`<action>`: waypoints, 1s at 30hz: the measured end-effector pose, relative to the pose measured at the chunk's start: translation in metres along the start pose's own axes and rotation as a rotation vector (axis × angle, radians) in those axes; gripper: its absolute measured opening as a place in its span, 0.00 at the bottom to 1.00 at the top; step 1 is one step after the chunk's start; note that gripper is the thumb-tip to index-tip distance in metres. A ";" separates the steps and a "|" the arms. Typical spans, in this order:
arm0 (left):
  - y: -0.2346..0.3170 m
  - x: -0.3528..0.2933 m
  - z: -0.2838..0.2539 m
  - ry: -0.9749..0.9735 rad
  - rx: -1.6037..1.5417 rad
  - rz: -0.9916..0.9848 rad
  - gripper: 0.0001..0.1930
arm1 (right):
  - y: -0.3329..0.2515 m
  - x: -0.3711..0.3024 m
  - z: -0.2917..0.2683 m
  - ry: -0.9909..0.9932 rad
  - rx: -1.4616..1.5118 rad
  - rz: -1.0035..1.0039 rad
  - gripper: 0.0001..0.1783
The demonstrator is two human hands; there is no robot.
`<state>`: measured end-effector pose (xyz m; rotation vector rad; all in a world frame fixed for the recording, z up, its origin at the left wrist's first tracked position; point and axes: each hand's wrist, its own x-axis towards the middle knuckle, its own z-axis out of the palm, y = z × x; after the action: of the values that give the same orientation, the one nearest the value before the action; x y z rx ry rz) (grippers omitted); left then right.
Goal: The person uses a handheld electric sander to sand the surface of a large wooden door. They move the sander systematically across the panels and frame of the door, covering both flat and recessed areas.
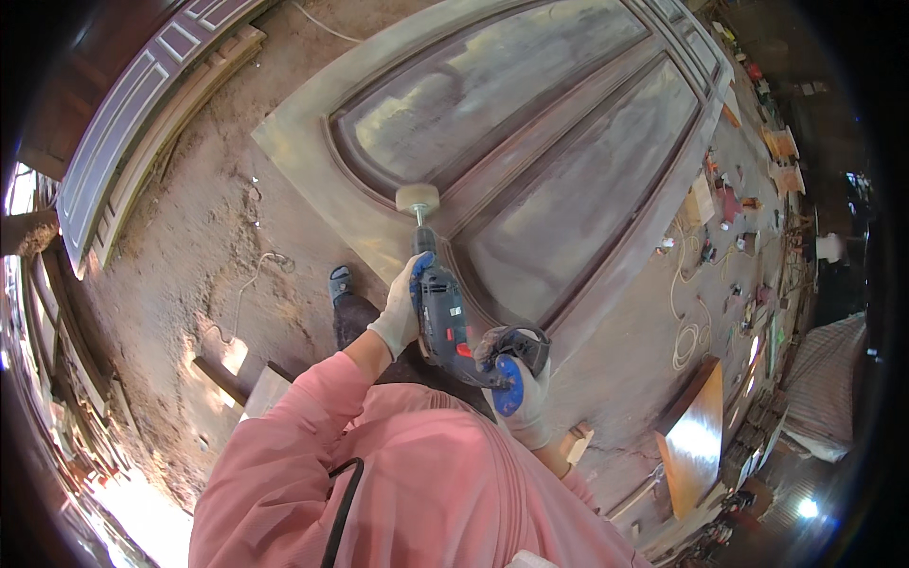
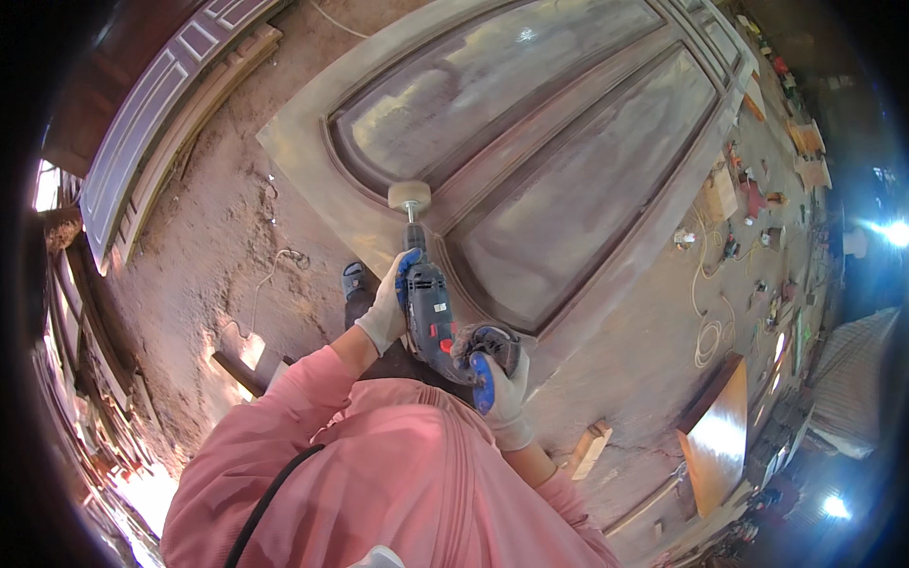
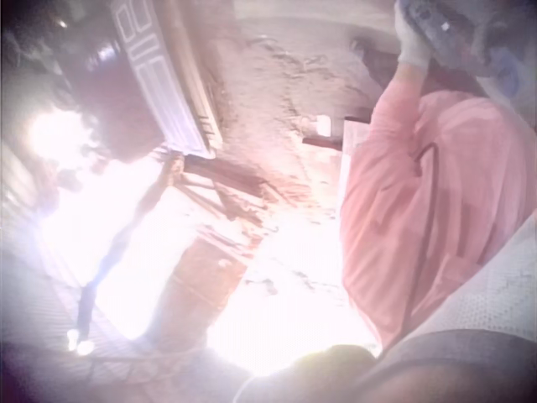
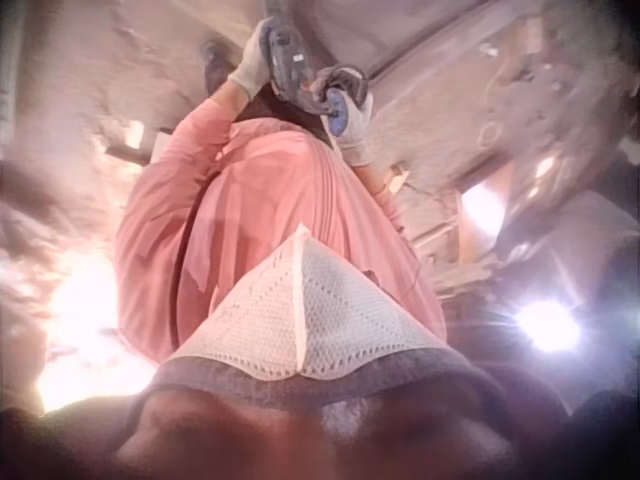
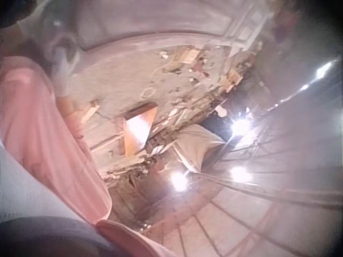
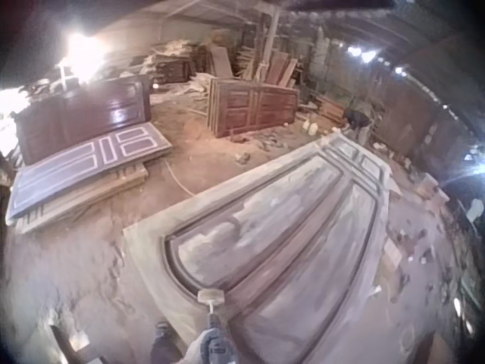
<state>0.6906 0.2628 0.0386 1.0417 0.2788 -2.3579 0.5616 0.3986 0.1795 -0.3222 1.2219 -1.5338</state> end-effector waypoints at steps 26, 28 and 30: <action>0.167 -0.026 -0.054 -0.046 0.391 -0.244 0.16 | 0.146 -0.043 0.195 0.535 0.107 -0.236 0.18; 0.170 -0.024 -0.054 -0.083 0.378 -0.268 0.16 | 0.147 -0.041 0.199 0.550 0.060 -0.232 0.18; 0.189 -0.022 -0.061 -0.015 0.419 -0.248 0.16 | 0.152 -0.030 0.204 0.408 0.069 -0.247 0.19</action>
<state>0.8455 0.1387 0.0189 1.2360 -0.1071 -2.7194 0.8097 0.3376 0.1556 -0.1188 1.4800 -1.9157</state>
